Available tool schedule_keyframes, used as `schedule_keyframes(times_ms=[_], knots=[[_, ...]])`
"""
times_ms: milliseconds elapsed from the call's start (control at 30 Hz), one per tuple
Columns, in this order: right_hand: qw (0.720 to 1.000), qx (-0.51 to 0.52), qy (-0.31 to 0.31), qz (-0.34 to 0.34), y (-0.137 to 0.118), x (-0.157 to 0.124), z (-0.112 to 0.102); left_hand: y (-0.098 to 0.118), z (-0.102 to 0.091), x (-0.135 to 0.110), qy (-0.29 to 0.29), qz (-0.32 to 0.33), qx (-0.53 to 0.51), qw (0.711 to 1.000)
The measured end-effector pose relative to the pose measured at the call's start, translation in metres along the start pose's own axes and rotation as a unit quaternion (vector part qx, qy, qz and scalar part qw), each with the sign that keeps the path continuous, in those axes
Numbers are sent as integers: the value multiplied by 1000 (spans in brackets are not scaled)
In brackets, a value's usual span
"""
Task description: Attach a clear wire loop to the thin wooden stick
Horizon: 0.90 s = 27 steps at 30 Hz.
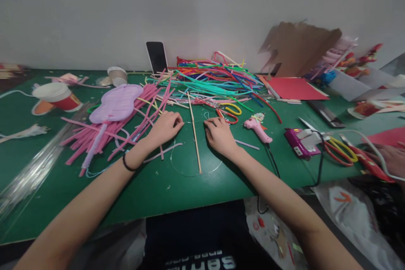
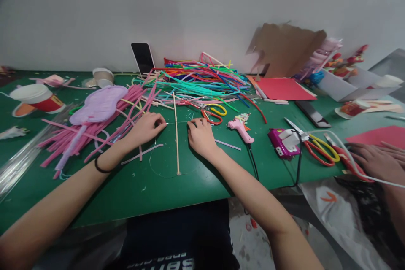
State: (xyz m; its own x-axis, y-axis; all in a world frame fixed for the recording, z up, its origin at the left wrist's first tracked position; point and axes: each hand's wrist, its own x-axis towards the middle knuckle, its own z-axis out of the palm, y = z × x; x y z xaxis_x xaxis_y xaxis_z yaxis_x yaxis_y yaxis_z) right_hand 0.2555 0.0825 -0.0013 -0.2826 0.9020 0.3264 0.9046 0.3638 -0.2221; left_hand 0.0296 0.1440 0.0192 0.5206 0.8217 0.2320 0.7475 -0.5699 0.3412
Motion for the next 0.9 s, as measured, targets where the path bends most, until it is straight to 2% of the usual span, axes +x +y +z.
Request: schedule_keyframes(times_ms=[233, 433, 700, 900], knots=[[1000, 0, 1, 6, 1, 0, 1, -9, -11, -8, 23, -80, -91, 992], [1000, 7, 5, 4, 3, 1, 2, -5, -4, -5, 40, -77, -94, 992], [999, 33, 21, -11, 2, 1, 3, -5, 1, -4, 45, -38, -68, 996], [999, 35, 13, -9, 1, 1, 3, -5, 0, -6, 72, -81, -91, 990]])
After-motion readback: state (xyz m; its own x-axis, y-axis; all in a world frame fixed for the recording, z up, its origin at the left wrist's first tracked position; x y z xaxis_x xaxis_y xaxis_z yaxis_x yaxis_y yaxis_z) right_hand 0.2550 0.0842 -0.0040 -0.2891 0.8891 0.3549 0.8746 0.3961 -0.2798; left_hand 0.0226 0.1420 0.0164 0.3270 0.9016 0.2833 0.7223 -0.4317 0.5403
